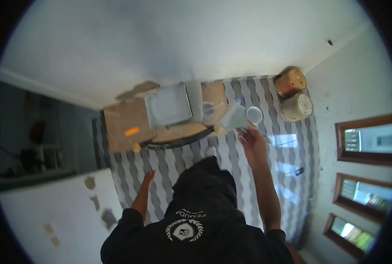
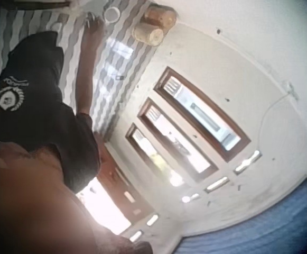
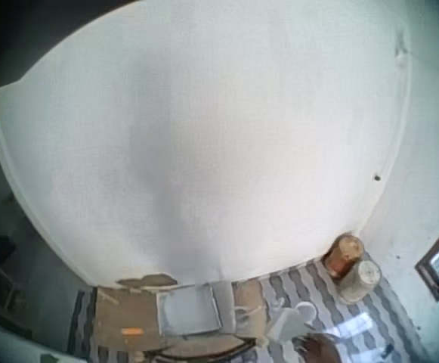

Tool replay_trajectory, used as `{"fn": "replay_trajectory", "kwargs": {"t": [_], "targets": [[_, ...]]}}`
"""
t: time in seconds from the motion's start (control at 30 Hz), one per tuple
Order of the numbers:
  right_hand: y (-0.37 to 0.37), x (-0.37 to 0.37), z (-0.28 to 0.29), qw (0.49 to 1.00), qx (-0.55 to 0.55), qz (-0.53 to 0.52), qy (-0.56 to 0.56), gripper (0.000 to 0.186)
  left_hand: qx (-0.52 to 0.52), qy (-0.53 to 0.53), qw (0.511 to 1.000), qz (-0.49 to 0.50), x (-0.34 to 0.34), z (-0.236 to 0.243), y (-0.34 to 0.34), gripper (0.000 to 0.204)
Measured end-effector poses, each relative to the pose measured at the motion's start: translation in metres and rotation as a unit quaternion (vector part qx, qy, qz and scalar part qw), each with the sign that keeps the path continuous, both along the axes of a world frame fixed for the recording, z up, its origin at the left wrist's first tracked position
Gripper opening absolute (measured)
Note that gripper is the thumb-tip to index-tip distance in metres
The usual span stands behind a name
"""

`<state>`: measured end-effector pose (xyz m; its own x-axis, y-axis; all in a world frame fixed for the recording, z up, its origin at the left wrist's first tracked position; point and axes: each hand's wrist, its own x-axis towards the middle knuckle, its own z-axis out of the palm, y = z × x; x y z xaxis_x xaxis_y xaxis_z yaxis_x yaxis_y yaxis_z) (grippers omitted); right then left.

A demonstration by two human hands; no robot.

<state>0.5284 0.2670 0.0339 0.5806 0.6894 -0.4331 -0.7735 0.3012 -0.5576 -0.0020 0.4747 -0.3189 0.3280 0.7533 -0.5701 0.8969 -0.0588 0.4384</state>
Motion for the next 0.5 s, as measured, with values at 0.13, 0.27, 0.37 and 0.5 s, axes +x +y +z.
{"fn": "replay_trajectory", "kwargs": {"t": [0.13,0.27,0.37,0.5], "targets": [[-0.013,0.065,-0.022,0.993,-0.117,-0.014,-0.014,0.043,-0.098,-0.216,0.953,0.188,0.114,0.008,-0.058,0.033],[0.019,0.116,-0.050,0.989,-0.148,0.028,0.007,0.041,-0.121,-0.270,0.926,0.233,0.144,0.048,-0.118,0.034],[0.084,0.140,-0.072,0.973,-0.175,0.123,-0.088,0.033,0.000,-0.169,0.967,0.189,0.144,0.088,-0.146,0.034],[0.207,0.127,-0.148,0.919,-0.182,0.291,-0.194,0.032,-0.061,-0.167,0.882,0.436,0.088,0.085,-0.178,0.030]]}}
